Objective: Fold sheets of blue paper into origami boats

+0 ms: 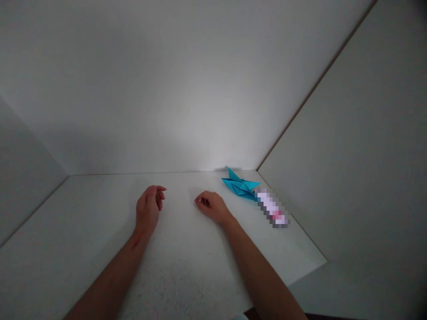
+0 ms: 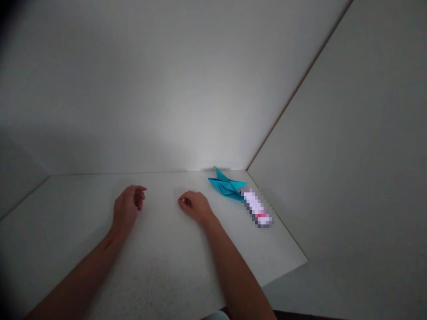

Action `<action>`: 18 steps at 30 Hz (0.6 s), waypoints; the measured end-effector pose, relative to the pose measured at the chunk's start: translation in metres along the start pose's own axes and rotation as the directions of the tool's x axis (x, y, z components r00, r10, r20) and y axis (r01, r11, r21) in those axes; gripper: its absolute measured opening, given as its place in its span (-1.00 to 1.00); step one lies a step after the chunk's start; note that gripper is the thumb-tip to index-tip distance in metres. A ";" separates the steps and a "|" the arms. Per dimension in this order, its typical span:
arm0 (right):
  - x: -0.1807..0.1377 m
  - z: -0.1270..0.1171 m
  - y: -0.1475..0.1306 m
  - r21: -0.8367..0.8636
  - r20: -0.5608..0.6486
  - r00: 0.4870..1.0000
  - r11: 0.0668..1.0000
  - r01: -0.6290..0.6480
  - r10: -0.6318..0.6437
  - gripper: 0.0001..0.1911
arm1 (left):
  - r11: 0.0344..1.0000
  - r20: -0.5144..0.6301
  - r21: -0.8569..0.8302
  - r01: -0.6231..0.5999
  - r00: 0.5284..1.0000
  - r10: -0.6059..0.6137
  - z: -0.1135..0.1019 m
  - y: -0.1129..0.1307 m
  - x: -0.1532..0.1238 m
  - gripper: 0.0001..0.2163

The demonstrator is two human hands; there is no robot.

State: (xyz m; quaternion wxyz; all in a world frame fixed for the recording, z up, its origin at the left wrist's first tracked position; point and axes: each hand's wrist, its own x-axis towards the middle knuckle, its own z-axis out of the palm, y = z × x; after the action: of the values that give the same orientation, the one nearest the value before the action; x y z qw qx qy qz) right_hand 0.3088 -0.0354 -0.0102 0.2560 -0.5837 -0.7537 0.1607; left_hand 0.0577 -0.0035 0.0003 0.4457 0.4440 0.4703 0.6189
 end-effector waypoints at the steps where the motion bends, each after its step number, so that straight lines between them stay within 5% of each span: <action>1: -0.001 -0.001 0.003 0.041 -0.022 1.000 0.999 -0.011 0.012 -0.88 | 1.000 0.006 0.006 -0.005 1.000 0.005 0.000 0.000 0.000 -0.65; 7: -0.007 -0.038 0.024 -0.118 -0.298 0.951 0.986 -0.117 0.077 -0.85 | 0.999 0.021 0.046 -0.029 0.999 0.028 -0.002 -0.002 -0.001 -0.67; 11: -0.022 -0.066 0.043 -0.245 -0.563 0.765 0.821 -0.516 0.313 -0.66 | 0.997 0.027 0.060 -0.048 0.999 0.046 -0.002 -0.001 -0.001 -0.68; 14: -0.032 -0.070 0.057 -0.259 -0.559 0.708 0.720 -0.644 0.433 -0.55 | 0.996 0.028 0.062 -0.060 0.998 0.058 -0.002 0.001 -0.001 -0.69; 18: -0.035 -0.066 0.068 -0.256 -0.507 0.732 0.732 -0.632 0.455 -0.76 | 0.996 0.025 0.058 -0.061 0.998 0.060 -0.001 0.003 -0.001 -0.69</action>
State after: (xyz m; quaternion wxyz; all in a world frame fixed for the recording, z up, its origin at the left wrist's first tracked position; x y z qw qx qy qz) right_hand 0.4079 -0.0545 0.0002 0.2192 -0.8427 -0.4883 -0.0587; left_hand 0.0563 -0.0049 0.0028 0.4190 0.4782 0.4695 0.6127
